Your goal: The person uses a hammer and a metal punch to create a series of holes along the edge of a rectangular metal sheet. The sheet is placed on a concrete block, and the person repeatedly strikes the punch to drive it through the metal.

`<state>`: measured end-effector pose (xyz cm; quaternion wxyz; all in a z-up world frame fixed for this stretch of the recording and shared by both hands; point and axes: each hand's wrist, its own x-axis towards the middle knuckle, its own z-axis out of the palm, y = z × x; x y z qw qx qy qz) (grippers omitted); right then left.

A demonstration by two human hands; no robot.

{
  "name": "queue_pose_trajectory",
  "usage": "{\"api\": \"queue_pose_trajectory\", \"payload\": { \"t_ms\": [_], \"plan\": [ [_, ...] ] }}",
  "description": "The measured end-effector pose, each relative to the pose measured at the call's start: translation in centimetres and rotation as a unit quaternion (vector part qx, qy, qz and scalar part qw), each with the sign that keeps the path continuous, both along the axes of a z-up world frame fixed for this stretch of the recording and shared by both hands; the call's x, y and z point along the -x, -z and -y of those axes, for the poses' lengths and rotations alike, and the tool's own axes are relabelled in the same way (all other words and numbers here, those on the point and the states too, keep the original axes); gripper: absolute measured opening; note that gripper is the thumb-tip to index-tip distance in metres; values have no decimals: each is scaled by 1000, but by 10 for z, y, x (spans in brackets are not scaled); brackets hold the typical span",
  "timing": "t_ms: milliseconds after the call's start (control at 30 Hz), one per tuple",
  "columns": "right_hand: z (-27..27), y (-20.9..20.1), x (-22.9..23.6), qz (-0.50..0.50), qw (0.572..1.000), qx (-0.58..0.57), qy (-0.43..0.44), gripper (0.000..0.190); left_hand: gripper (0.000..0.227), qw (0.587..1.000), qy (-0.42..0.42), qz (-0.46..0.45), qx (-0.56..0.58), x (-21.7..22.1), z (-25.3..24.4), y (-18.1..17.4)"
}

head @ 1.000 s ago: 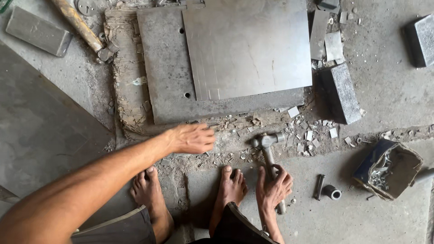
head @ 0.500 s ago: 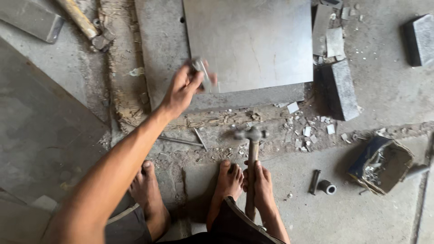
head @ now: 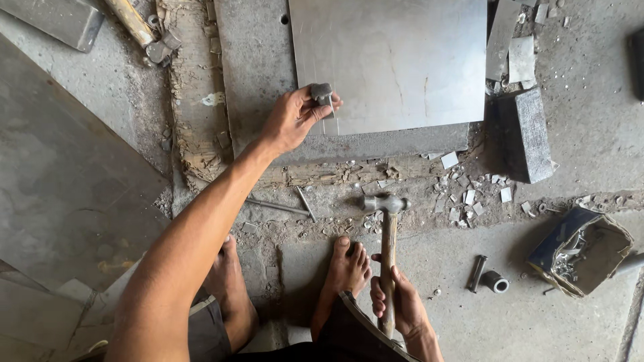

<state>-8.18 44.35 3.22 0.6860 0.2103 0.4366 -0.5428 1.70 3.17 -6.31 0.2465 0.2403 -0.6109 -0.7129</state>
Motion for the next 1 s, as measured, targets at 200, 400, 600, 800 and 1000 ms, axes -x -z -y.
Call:
{"api": "queue_pose_trajectory", "payload": {
  "t_ms": [200, 400, 600, 800, 1000],
  "plan": [
    [3, -5, 0, -18, 997, -77, -12, 43, 16, 998, 23, 12, 52, -2, 0, -3],
    [16, -22, -5, -122, 983, -114, -73, 38, 14, 997, 23, 39, 70, -3, -1, -6],
    [45, -47, -2, -312, 920, -148, -187, 34, 13, 981, 12, 99, 165, -1, -5, 3],
    [65, -97, 42, -566, 772, -159, -241, 30, 24, 950, 2, 163, 267, 0, -13, 13],
    [134, -115, 71, -725, 604, 16, -331, 22, 31, 950, -15, 81, 301, -2, -14, 20]
  ]
}}
